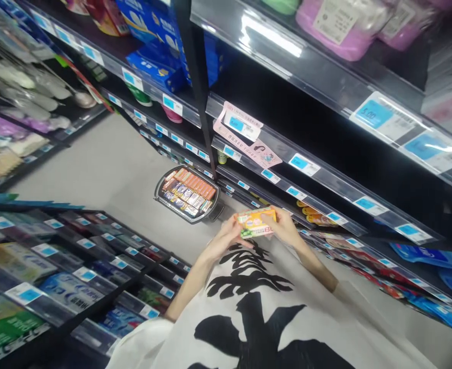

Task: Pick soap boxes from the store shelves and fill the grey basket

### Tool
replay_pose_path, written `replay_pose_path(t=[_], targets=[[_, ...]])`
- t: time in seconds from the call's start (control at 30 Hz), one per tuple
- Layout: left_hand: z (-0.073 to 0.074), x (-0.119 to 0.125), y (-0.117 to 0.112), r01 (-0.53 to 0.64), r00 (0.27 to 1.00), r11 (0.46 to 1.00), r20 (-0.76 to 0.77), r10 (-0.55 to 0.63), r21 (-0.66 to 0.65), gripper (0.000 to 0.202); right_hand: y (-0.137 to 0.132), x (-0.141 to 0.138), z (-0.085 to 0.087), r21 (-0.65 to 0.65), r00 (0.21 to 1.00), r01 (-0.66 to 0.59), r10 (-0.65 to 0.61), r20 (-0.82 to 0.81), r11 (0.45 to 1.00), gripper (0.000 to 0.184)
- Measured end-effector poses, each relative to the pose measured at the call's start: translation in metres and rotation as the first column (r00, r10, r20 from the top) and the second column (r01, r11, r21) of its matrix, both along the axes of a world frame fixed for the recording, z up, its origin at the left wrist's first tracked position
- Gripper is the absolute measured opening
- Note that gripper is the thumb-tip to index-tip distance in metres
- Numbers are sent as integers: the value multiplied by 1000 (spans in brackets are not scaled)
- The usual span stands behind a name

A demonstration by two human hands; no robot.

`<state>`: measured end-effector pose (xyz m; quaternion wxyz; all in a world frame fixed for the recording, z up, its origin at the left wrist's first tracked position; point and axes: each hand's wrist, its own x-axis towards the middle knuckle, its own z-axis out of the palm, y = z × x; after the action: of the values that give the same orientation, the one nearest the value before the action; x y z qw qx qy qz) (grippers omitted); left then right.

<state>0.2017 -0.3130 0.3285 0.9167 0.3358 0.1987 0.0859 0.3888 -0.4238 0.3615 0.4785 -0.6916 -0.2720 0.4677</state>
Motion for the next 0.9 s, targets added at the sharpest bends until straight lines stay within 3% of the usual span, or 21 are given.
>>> replay_pose_path(t=[0.1, 0.23, 0.37, 0.5, 0.6, 0.73, 0.9], targets=[[-1, -1, -3, -33, 993, 998, -112, 38, 46, 57, 3, -7, -8, -26, 996, -12, 10, -86, 1000, 44], [-8, -3, -3, -121, 975, 992, -187, 124, 29, 47, 8, -4, -5, 0, 985, -59, 58, -164, 998, 45], [-11, -6, 0, -163, 961, 980, -205, 185, 117, 41, 14, 6, 3, 84, 987, -24, 37, -156, 996, 66], [-4, -2, -5, -56, 988, 995, -139, 67, 82, 41, 22, 8, 8, 143, 997, 67, -60, -52, 987, 70], [1, 6, -15, 76, 992, 996, -100, -71, 52, 51, 28, 3, 6, 158, 994, 72, -83, 64, 985, 60], [-1, 14, -27, 108, 986, 994, -128, -104, 27, 49, 31, -4, 2, 137, 994, -74, 62, 90, 988, 47], [-8, 15, -29, 39, 985, 999, -167, -37, 7, 58, 26, -5, 6, 114, 968, -212, 225, -110, 971, 58]])
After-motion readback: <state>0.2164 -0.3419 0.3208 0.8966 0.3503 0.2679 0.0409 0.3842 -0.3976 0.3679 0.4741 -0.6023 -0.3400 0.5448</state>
